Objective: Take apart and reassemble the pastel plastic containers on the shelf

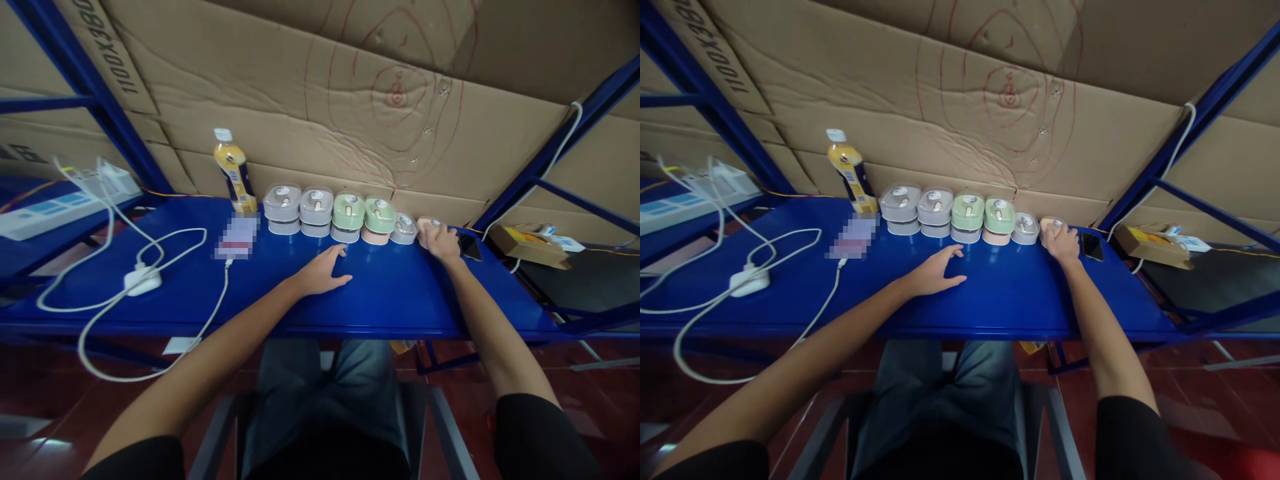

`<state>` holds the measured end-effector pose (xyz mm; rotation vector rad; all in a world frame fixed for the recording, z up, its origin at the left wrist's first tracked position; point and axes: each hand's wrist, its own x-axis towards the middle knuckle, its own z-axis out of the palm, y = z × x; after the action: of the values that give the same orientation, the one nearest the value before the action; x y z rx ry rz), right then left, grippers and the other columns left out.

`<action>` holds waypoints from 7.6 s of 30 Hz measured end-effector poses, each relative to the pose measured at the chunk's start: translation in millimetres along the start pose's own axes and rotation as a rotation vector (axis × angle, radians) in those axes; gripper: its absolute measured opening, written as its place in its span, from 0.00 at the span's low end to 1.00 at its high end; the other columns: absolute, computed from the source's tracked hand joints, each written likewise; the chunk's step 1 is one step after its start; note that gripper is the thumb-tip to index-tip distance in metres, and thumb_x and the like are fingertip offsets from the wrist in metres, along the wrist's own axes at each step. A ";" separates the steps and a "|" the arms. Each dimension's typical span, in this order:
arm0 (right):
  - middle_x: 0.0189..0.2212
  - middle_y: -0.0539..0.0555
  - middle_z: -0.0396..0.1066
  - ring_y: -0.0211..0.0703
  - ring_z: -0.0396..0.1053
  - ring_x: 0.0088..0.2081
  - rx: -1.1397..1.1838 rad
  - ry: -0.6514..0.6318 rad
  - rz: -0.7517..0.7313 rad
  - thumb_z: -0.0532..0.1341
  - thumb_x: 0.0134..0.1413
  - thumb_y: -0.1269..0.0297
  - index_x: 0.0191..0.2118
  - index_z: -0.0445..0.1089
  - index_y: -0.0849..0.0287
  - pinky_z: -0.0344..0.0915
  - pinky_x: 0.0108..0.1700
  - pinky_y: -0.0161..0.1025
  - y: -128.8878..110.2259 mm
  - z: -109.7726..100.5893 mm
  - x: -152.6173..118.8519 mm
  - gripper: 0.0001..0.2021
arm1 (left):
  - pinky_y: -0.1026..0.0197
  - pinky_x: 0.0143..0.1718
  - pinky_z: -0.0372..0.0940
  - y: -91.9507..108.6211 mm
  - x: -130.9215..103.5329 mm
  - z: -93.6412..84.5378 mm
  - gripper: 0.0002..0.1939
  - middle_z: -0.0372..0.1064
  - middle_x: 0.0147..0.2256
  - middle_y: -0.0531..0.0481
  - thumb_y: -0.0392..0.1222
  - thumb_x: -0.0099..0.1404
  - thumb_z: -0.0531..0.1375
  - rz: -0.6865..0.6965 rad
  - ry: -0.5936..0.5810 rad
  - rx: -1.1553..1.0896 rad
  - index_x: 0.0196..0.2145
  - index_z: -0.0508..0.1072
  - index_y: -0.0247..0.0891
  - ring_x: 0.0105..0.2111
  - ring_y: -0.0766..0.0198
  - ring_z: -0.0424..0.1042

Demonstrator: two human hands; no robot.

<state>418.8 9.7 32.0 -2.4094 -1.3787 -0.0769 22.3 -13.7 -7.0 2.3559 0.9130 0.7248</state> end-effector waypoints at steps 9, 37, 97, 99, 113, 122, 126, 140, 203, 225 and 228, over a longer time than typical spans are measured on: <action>0.75 0.72 0.50 0.67 0.52 0.74 -0.078 0.216 -0.509 0.50 0.67 0.61 0.71 0.60 0.67 0.54 0.71 0.64 -15.5 4.9 -11.5 0.30 | 0.39 0.66 0.65 2.2 -0.2 -1.6 0.37 0.68 0.62 0.35 0.55 0.66 0.64 -0.010 -0.016 0.014 0.67 0.61 0.37 0.63 0.41 0.70; 0.61 0.65 0.74 0.65 0.74 0.60 0.334 -0.153 -0.986 0.71 0.55 0.44 0.66 0.66 0.56 0.73 0.59 0.58 -110.1 -8.6 -159.5 0.38 | 0.35 0.69 0.60 -2.0 -1.9 -4.0 0.65 0.63 0.68 0.32 0.59 0.45 0.80 0.092 0.000 -0.169 0.72 0.56 0.40 0.68 0.35 0.65; 0.70 0.65 0.63 0.70 0.65 0.67 0.239 -0.204 -1.142 0.70 0.57 0.43 0.73 0.62 0.52 0.66 0.66 0.68 -110.0 -3.0 -148.0 0.42 | 0.36 0.73 0.55 -2.6 -2.8 -6.1 0.60 0.56 0.72 0.32 0.56 0.52 0.77 0.082 0.022 -0.052 0.73 0.52 0.39 0.72 0.35 0.57; 0.72 0.65 0.59 0.69 0.60 0.71 0.244 -0.205 -1.151 0.68 0.61 0.45 0.74 0.60 0.52 0.64 0.68 0.67 -92.5 -6.5 -152.8 0.40 | 0.37 0.72 0.56 -2.3 -3.5 -5.9 0.61 0.57 0.72 0.31 0.58 0.53 0.77 0.069 0.011 -0.046 0.74 0.51 0.39 0.72 0.36 0.58; 0.58 0.75 0.65 0.74 0.72 0.55 -0.064 0.078 -0.495 0.58 0.63 0.33 0.70 0.60 0.60 0.76 0.47 0.62 3.2 -21.7 -148.2 0.42 | 0.40 0.66 0.67 -2.1 -2.2 0.1 0.37 0.69 0.63 0.37 0.52 0.68 0.65 0.048 0.027 0.014 0.69 0.59 0.41 0.62 0.44 0.72; 0.61 0.79 0.65 0.70 0.75 0.52 -0.018 0.096 -0.384 0.63 0.64 0.61 0.69 0.59 0.69 0.73 0.51 0.60 -39.0 -9.9 -67.7 0.31 | 0.41 0.66 0.66 1.5 -2.5 -2.5 0.35 0.67 0.65 0.36 0.53 0.69 0.64 0.033 0.006 -0.011 0.68 0.61 0.39 0.64 0.44 0.71; 0.60 0.77 0.67 0.71 0.70 0.59 0.046 0.257 -0.485 0.57 0.67 0.64 0.64 0.66 0.68 0.70 0.59 0.63 -58.6 -15.4 -59.5 0.23 | 0.40 0.67 0.66 2.9 -2.4 -2.9 0.33 0.67 0.64 0.36 0.52 0.69 0.64 0.027 0.001 -0.021 0.66 0.63 0.39 0.64 0.45 0.71; 0.72 0.71 0.59 0.75 0.58 0.69 -0.123 0.218 -0.809 0.70 0.57 0.60 0.73 0.57 0.61 0.61 0.66 0.67 -110.2 10.5 -46.8 0.41 | 0.42 0.67 0.66 0.8 -0.6 -1.6 0.29 0.67 0.62 0.36 0.50 0.69 0.63 0.063 -0.003 0.013 0.63 0.66 0.36 0.62 0.46 0.72; 0.62 0.61 0.75 0.65 0.74 0.61 0.645 -0.350 -0.792 0.74 0.49 0.40 0.63 0.71 0.52 0.68 0.66 0.68 -64.9 -1.2 -73.1 0.38 | 0.40 0.65 0.64 -19.5 -5.3 -45.5 0.28 0.72 0.55 0.40 0.59 0.64 0.68 0.039 0.139 -0.028 0.57 0.79 0.42 0.57 0.44 0.72; 0.57 0.60 0.73 0.63 0.74 0.58 0.465 -0.305 -1.102 0.75 0.47 0.38 0.69 0.67 0.48 0.72 0.61 0.63 -111.9 3.3 -123.7 0.45 | 0.36 0.73 0.54 -1.6 -6.5 -8.6 0.67 0.51 0.74 0.30 0.54 0.49 0.78 0.032 0.028 -0.096 0.76 0.47 0.38 0.73 0.32 0.54; 0.56 0.60 0.73 0.65 0.74 0.58 0.419 -0.309 -1.091 0.75 0.46 0.37 0.69 0.68 0.46 0.72 0.61 0.64 -113.1 2.4 -126.6 0.46 | 0.36 0.72 0.55 -0.1 -6.2 -9.2 0.69 0.54 0.73 0.30 0.57 0.48 0.79 0.025 0.024 -0.094 0.76 0.47 0.39 0.73 0.32 0.56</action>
<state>257.1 -42.0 33.4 -1.1546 -2.3936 0.2880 12.6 -15.7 -2.1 2.2852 0.8422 0.7901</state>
